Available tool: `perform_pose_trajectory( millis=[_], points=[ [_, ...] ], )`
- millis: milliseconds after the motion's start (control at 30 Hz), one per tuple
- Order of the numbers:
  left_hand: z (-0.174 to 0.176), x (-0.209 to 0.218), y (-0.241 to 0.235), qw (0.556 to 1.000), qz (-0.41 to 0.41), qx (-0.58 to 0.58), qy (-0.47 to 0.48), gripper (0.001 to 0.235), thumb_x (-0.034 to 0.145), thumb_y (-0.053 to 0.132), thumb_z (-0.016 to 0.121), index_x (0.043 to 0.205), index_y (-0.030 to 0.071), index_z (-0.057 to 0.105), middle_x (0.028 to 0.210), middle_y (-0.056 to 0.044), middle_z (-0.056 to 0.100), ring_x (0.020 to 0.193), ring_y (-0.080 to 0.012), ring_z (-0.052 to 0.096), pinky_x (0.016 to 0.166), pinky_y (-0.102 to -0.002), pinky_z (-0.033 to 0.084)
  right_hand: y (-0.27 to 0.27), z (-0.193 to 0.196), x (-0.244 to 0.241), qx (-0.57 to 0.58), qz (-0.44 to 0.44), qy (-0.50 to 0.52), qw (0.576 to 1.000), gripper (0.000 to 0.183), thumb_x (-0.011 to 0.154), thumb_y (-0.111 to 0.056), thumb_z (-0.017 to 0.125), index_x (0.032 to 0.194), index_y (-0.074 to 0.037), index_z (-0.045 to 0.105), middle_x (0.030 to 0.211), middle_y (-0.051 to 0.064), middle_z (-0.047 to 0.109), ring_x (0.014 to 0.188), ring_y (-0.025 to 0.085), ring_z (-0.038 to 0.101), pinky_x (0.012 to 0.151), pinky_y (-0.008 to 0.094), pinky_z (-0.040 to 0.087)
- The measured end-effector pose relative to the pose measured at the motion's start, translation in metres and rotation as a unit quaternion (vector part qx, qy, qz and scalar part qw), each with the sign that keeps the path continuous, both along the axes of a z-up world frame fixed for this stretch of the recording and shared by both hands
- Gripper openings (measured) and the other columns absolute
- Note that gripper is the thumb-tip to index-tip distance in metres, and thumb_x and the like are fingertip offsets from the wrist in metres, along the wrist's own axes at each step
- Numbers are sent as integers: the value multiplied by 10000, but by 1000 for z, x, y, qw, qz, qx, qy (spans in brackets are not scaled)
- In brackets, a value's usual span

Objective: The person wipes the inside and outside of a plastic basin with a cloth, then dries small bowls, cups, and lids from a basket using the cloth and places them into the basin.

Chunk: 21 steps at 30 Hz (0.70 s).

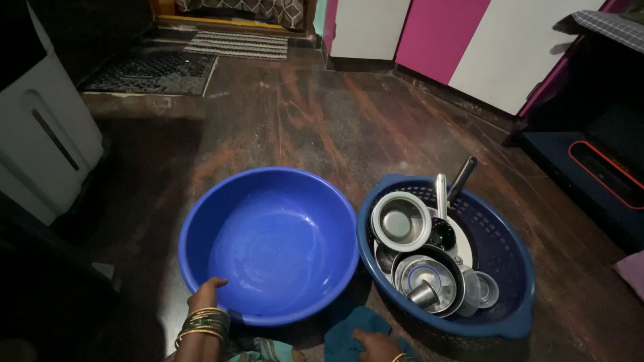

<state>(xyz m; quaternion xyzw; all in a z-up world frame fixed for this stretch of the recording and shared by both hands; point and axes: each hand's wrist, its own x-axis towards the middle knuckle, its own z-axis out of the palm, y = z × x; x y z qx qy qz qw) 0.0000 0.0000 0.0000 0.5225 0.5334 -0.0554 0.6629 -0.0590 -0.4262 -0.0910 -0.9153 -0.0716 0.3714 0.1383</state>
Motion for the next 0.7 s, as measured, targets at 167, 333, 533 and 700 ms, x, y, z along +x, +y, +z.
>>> perform_pose_trajectory(
  millis=[167,333,533,700],
  points=[
    [14,-4,-6,999,37,-19,-11,763,740,119,760,1423,-121,518,1407,-343,576,1220,-457,640,1035,-479,526,1,7,0,7,3,8,1000,624,874,-126,695,1478,-181,545,1164,157,731,981,207,725,895,364,561],
    [29,-9,-10,999,39,-23,-14,766,746,116,757,1432,-112,507,1419,-347,564,1231,-459,629,1040,-492,518,4,16,-2,8,-5,16,1000,577,890,-143,692,1453,-175,570,1128,149,737,960,185,722,873,349,561],
    [40,-12,-16,997,66,-37,-20,744,759,84,739,1436,-110,500,1431,-358,544,1245,-466,617,1043,-516,519,5,19,-2,16,1,17,1000,508,905,-156,689,1405,-165,598,1087,122,738,925,165,718,847,330,559],
    [47,-14,-21,997,64,-38,-15,739,767,84,715,1448,-98,492,1418,-352,573,1246,-461,640,1051,-518,531,8,28,-2,10,2,34,999,467,921,-167,666,1384,-165,600,1035,117,736,898,170,716,813,328,567]
  ],
)
